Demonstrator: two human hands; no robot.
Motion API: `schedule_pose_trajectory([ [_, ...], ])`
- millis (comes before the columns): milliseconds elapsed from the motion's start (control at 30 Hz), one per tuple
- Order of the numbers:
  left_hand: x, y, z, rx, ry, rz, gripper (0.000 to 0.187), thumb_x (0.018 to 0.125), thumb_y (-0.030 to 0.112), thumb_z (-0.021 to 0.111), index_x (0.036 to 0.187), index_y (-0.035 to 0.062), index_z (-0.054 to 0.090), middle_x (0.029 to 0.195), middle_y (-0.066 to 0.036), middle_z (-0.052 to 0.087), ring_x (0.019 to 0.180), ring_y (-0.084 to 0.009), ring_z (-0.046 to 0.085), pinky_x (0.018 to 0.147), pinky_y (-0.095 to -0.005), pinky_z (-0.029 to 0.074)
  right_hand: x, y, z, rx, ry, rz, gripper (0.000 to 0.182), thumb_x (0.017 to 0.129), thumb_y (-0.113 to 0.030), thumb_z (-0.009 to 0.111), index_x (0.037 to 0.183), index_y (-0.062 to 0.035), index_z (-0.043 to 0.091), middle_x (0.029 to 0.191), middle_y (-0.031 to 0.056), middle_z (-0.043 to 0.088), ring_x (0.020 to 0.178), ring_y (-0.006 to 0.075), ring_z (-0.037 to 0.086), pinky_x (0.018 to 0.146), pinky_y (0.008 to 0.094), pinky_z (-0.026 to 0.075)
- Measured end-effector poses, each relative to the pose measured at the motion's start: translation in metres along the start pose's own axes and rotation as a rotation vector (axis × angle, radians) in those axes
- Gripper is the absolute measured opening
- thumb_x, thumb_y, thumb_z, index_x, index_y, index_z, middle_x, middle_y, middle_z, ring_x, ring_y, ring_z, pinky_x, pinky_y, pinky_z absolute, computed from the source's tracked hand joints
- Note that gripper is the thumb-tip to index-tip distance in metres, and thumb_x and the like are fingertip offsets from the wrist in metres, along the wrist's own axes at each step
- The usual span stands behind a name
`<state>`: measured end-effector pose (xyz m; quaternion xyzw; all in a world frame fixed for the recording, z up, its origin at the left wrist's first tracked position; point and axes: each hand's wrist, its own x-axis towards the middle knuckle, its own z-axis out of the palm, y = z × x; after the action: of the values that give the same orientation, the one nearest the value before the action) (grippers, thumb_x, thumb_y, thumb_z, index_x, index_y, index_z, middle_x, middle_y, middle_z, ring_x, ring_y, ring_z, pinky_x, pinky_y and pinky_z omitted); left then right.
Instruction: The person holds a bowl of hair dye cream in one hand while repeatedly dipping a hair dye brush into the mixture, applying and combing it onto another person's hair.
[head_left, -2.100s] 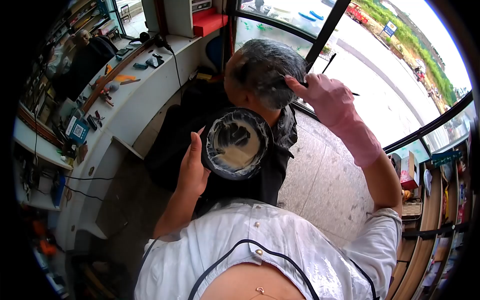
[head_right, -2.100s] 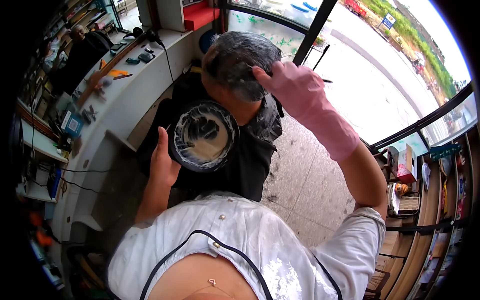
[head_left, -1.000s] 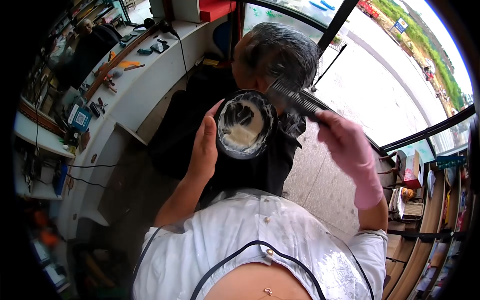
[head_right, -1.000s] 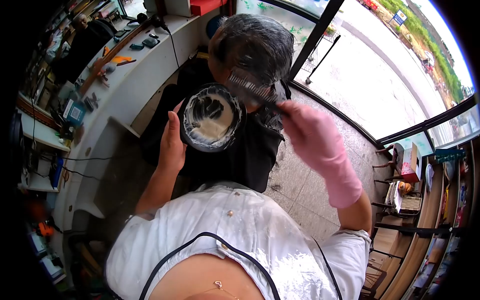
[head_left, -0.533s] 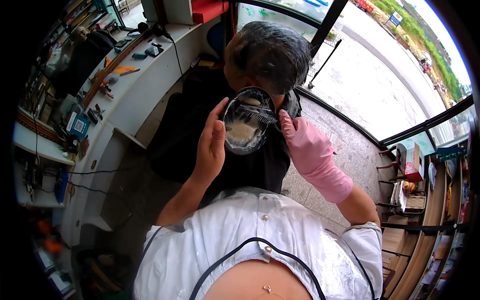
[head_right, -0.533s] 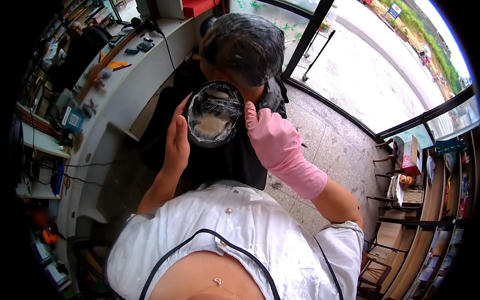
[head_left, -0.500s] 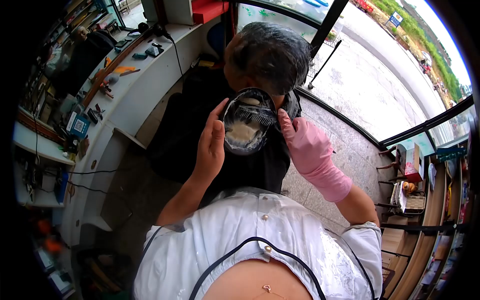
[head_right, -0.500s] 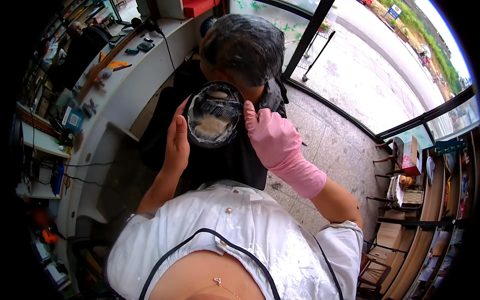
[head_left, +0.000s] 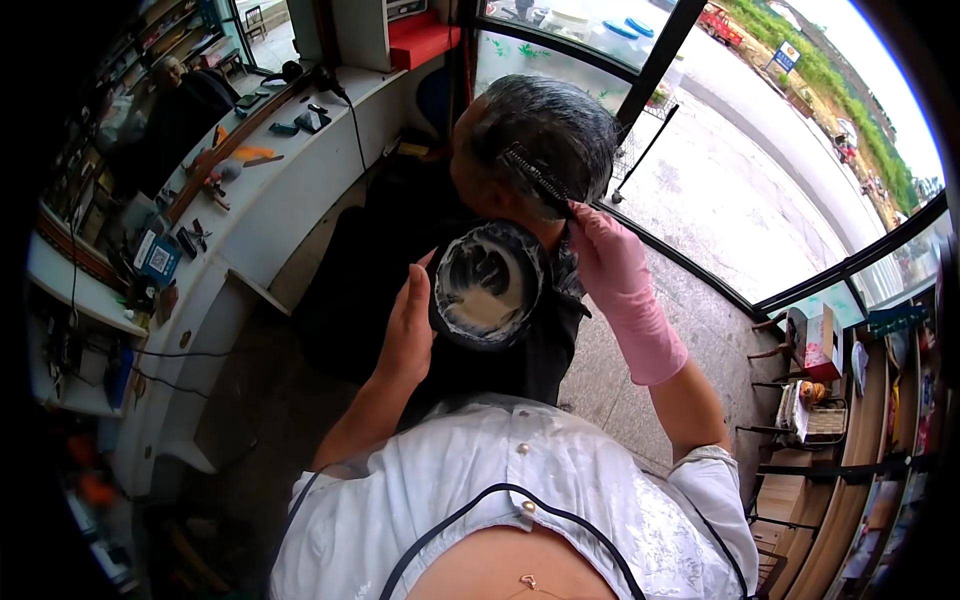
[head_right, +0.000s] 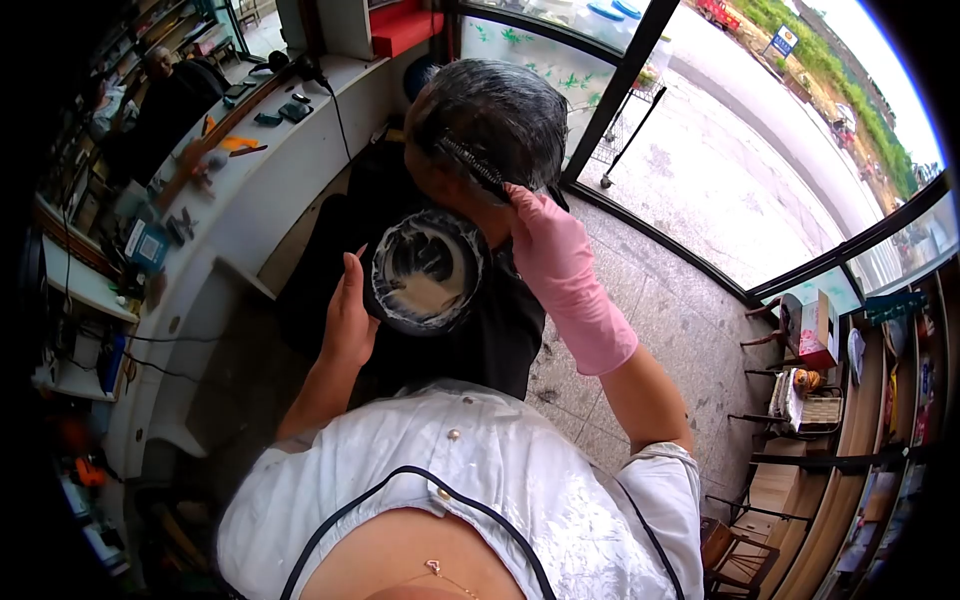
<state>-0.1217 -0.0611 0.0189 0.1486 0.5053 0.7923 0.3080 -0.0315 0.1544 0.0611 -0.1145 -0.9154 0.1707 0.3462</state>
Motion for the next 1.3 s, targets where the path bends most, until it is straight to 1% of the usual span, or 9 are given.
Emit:
schedule_pose_trajectory([
  [267, -0.002, 0.006, -0.004, -0.014, 0.040, -0.009, 0.065, 0.090, 0.050, 0.037, 0.132, 0.0004, 0.030, 0.118, -0.010, 0.051, 0.107, -0.0167, 0.051, 0.091, -0.0297, 0.043, 0.006, 0.001, -0.014, 0.489, 0.010, 0.351, 0.023, 0.085, 0.001, 0.053, 0.107, 0.0024, 0.058, 0.075, 0.0033, 0.061, 0.062, 0.0067, 0.055, 0.056, 0.0192, 0.044],
  [333, -0.002, 0.007, -0.004, -0.015, 0.004, -0.013, 0.065, 0.090, 0.050, 0.037, 0.132, 0.0004, 0.030, 0.119, -0.010, 0.051, 0.107, -0.0169, 0.051, 0.091, -0.0299, 0.042, 0.008, -0.001, 0.005, 0.201, -0.064, 0.134, 0.022, 0.085, -0.001, 0.054, 0.106, 0.0015, 0.058, 0.075, 0.0041, 0.062, 0.063, 0.0069, 0.056, 0.057, 0.0204, 0.046],
  [400, -0.003, 0.010, 0.002, -0.019, 0.006, -0.016, 0.066, 0.090, 0.051, 0.036, 0.132, 0.0003, 0.030, 0.119, -0.010, 0.051, 0.108, -0.0172, 0.051, 0.091, -0.0301, 0.042, 0.014, 0.003, 0.009, 0.211, -0.043, 0.160, 0.021, 0.082, -0.006, 0.056, 0.102, -0.0026, 0.060, 0.076, 0.0126, 0.063, 0.061, 0.0117, 0.058, 0.057, 0.0247, 0.046],
  [600, -0.004, 0.012, 0.000, 0.017, 0.000, -0.001, 0.070, 0.089, 0.054, 0.036, 0.133, 0.0001, 0.028, 0.122, -0.011, 0.048, 0.110, -0.0182, 0.049, 0.093, -0.0308, 0.041, 0.025, 0.005, -0.031, 0.617, -0.011, 0.543, 0.018, 0.087, -0.004, 0.051, 0.102, 0.0026, 0.058, 0.078, 0.0041, 0.064, 0.059, 0.0059, 0.054, 0.053, 0.0188, 0.043],
  [800, -0.003, 0.008, -0.002, 0.017, -0.012, 0.002, 0.073, 0.088, 0.055, 0.036, 0.134, -0.0007, 0.026, 0.124, -0.012, 0.047, 0.111, -0.0193, 0.048, 0.094, -0.0315, 0.041, 0.038, 0.008, -0.024, 0.607, -0.068, 0.559, 0.016, 0.089, -0.007, 0.050, 0.101, -0.0003, 0.059, 0.068, -0.0011, 0.054, 0.060, 0.0041, 0.050, 0.052, 0.0185, 0.041],
  [1000, -0.004, 0.014, 0.000, 0.012, -0.009, -0.023, 0.075, 0.088, 0.056, 0.037, 0.135, -0.0006, 0.025, 0.124, -0.012, 0.047, 0.112, -0.0185, 0.048, 0.093, -0.0306, 0.041, 0.037, 0.023, -0.044, 0.469, 0.213, 0.263, 0.021, 0.087, -0.001, 0.050, 0.106, -0.0016, 0.059, 0.066, -0.0012, 0.053, 0.051, 0.0045, 0.045, 0.046, 0.0177, 0.036],
  [1067, -0.004, 0.013, 0.001, 0.015, -0.014, -0.028, 0.075, 0.088, 0.056, 0.037, 0.135, -0.0008, 0.024, 0.123, -0.012, 0.047, 0.111, -0.0183, 0.048, 0.092, -0.0301, 0.041, 0.045, 0.024, -0.042, -0.061, 0.201, -0.297, 0.039, 0.081, 0.003, 0.054, 0.116, -0.0127, 0.057, 0.073, 0.0067, 0.058, 0.056, 0.0137, 0.055, 0.055, 0.0262, 0.048],
  [1133, -0.003, 0.013, 0.001, 0.011, -0.017, -0.027, 0.075, 0.088, 0.056, 0.037, 0.135, -0.0009, 0.024, 0.123, -0.012, 0.047, 0.111, -0.0180, 0.049, 0.092, -0.0297, 0.042, 0.036, 0.019, -0.038, -0.331, 0.049, -0.208, 0.053, 0.077, 0.001, 0.054, 0.123, -0.0257, 0.051, 0.070, 0.0084, 0.053, 0.055, 0.0208, 0.057, 0.049, 0.0327, 0.049],
  [1300, -0.002, 0.007, -0.003, 0.021, 0.000, -0.010, 0.073, 0.088, 0.055, 0.036, 0.134, -0.0004, 0.025, 0.122, -0.011, 0.049, 0.110, -0.0176, 0.050, 0.091, -0.0291, 0.043, 0.026, -0.001, -0.079, -0.463, -0.208, -0.161, 0.040, 0.083, -0.007, 0.054, 0.119, -0.0241, 0.055, 0.071, 0.0075, 0.054, 0.055, 0.0199, 0.057, 0.047, 0.0325, 0.048],
])
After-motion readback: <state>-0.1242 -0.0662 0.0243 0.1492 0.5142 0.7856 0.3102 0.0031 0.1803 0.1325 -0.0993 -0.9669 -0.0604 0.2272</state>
